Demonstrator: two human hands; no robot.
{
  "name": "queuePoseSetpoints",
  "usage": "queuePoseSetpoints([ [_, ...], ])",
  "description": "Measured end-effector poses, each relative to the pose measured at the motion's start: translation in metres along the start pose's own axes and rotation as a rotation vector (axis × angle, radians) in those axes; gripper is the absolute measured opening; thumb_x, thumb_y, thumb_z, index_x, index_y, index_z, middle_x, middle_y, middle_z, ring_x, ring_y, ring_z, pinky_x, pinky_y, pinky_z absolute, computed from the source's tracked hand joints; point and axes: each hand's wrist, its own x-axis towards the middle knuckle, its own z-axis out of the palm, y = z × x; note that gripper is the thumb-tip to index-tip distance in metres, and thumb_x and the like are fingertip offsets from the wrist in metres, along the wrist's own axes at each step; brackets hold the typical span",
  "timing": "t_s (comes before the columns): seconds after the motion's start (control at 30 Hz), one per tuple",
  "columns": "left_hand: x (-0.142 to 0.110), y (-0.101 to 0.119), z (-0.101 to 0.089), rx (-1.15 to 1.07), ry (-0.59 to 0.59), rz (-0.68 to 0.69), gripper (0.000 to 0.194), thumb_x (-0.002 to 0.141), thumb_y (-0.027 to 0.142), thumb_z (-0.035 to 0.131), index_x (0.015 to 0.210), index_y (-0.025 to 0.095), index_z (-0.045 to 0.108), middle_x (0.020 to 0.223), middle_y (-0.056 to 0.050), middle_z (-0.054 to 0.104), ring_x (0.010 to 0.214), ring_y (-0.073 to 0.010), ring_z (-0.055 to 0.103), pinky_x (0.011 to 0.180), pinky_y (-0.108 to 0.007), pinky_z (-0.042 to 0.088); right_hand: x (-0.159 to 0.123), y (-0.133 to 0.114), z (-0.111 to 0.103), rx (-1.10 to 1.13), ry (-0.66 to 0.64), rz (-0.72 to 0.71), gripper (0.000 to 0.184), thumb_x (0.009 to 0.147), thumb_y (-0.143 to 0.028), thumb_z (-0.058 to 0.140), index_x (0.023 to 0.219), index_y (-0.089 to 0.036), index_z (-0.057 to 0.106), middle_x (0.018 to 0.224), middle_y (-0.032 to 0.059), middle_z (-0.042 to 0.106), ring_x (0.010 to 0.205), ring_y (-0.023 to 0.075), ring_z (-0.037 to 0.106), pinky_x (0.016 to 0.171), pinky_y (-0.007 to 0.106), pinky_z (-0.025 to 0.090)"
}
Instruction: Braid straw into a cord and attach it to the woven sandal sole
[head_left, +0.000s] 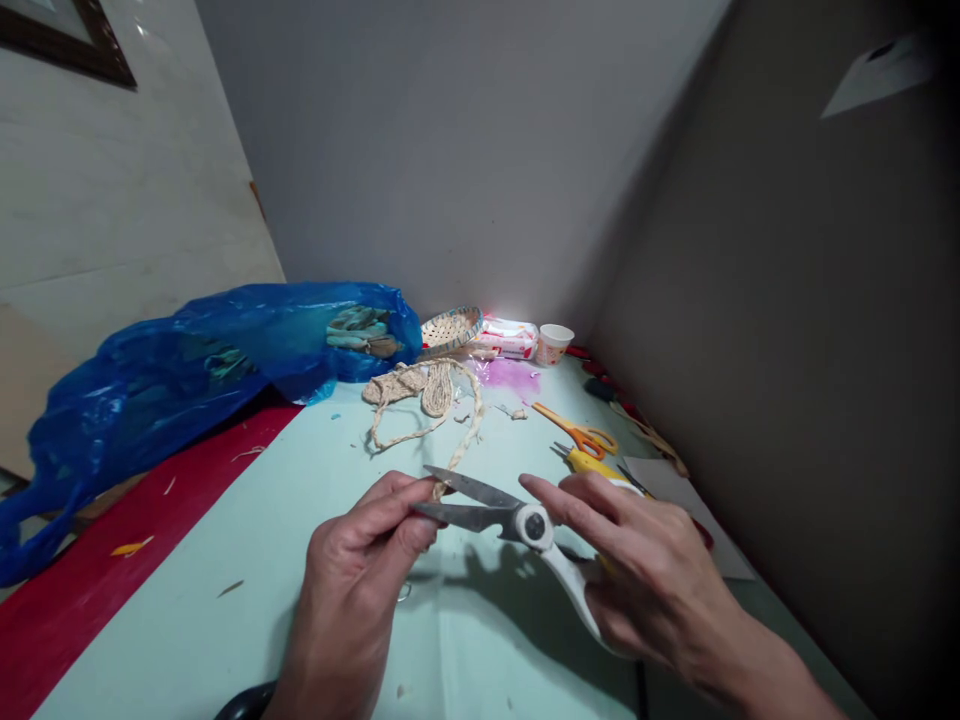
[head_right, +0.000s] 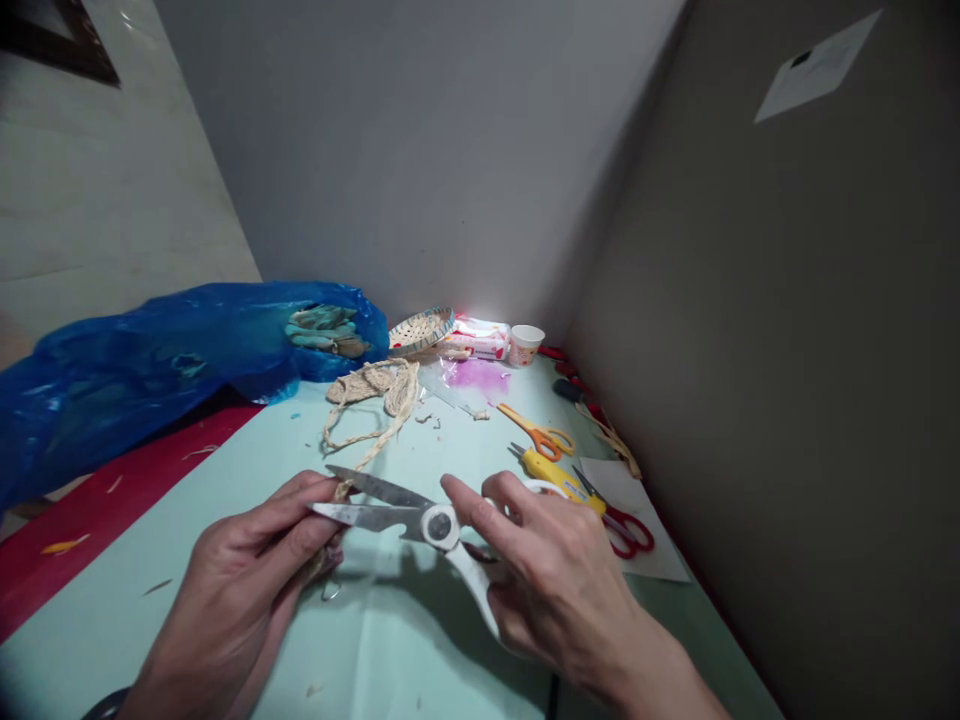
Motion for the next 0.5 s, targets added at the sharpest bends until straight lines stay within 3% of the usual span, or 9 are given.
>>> queuePoseSetpoints([
  [0.13, -0.0023, 0.0014, 0.0010, 0.024, -0.051, 0.049, 0.012, 0.075, 0.018, 0.070, 0.077, 0.024, 0.080, 0.081, -0.002, 0.063, 0.071, -0.0143, 0.056, 0.062, -0.022, 0.044, -0.0001, -0.0008, 0.0001, -0.001, 0.026, -0.002, 0.084, 0.057, -0.004, 0.045, 0.138, -0.028, 0.042, 0.099, 0.0053, 0.062, 0.074, 0.0204, 0.062, 0.059, 0.030, 0.044],
  [0.27, -0.0045, 0.0021, 0.0022, 0.051, -0.122, 0.067, 0.015, 0.079, 0.017, 0.067, 0.077, 0.024, 0.080, 0.083, -0.003, 0.063, 0.082, -0.0168, 0.059, 0.069, -0.022, 0.045, -0.0011, -0.0002, 0.0006, -0.005, 0.055, -0.017, 0.081, 0.061, -0.004, 0.045, 0.138, -0.027, 0.041, 0.097, 0.0047, 0.062, 0.070, 0.0194, 0.061, 0.057, 0.030, 0.043],
  [0.5, -0.0056, 0.0013, 0.0039, 0.002, -0.110, 0.023, 0.012, 0.078, 0.016, 0.070, 0.075, 0.023, 0.079, 0.082, -0.002, 0.064, 0.081, -0.0162, 0.059, 0.070, -0.022, 0.046, -0.0002, 0.0005, 0.0013, 0.022, 0.082, -0.036, 0.071, 0.066, 0.000, 0.045, 0.134, -0.023, 0.043, 0.088, 0.0030, 0.063, 0.063, 0.0162, 0.058, 0.053, 0.027, 0.040],
])
